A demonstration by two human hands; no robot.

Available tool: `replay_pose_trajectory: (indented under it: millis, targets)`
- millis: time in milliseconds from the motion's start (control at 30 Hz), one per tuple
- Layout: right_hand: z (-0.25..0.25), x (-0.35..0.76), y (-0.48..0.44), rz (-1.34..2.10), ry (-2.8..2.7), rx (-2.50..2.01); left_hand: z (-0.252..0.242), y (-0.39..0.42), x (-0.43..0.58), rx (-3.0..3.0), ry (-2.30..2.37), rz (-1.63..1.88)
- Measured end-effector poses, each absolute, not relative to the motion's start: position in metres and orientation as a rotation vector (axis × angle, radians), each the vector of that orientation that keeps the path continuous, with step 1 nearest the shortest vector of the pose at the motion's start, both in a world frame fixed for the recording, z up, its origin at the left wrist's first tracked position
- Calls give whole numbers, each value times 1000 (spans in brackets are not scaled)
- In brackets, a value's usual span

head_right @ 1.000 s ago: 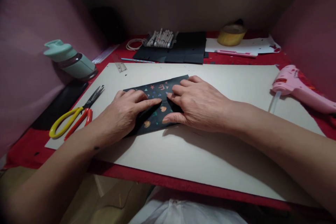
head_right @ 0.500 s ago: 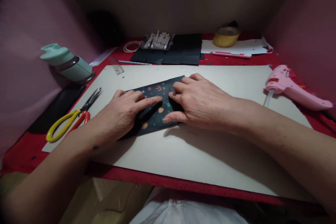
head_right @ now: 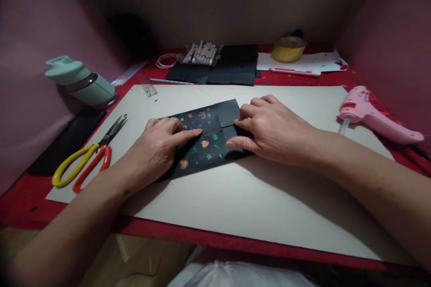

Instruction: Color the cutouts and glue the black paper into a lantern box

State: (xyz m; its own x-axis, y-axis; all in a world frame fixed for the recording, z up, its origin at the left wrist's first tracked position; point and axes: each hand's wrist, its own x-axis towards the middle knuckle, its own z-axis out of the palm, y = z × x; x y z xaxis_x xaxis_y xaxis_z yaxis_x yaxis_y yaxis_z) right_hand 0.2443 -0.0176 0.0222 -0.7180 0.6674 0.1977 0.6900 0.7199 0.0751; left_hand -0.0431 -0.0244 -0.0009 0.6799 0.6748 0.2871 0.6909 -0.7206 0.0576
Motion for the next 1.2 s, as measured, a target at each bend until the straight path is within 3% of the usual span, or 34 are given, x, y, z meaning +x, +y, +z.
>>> replay_pose_trajectory:
  millis: [200, 400, 733, 800, 967, 1067, 1200]
  targets:
    - [15, 243, -26, -194, -2713, -1114, 3, -27, -39, -2861, -1110, -565]
    - [14, 240, -18, -125, -2496, -1499, 10, -25, -24, -2885, -1137, -555]
    - [23, 233, -16, 985, -1744, -1553, 13, -18, -18, -2798, -1226, -644]
    - [23, 233, -16, 856, -1722, -1560, 12, -19, -18, -2790, -1220, -670]
    - [24, 224, -25, -77, -2117, -1203, 11, -20, -20, -2767, -1212, -730]
    - [19, 212, -30, -187, -2348, -853, 11, -22, -26, -2725, -1240, -778]
    - [3, 204, -30, -106, -2530, -791, 10, -32, -35, -2755, -1231, -703]
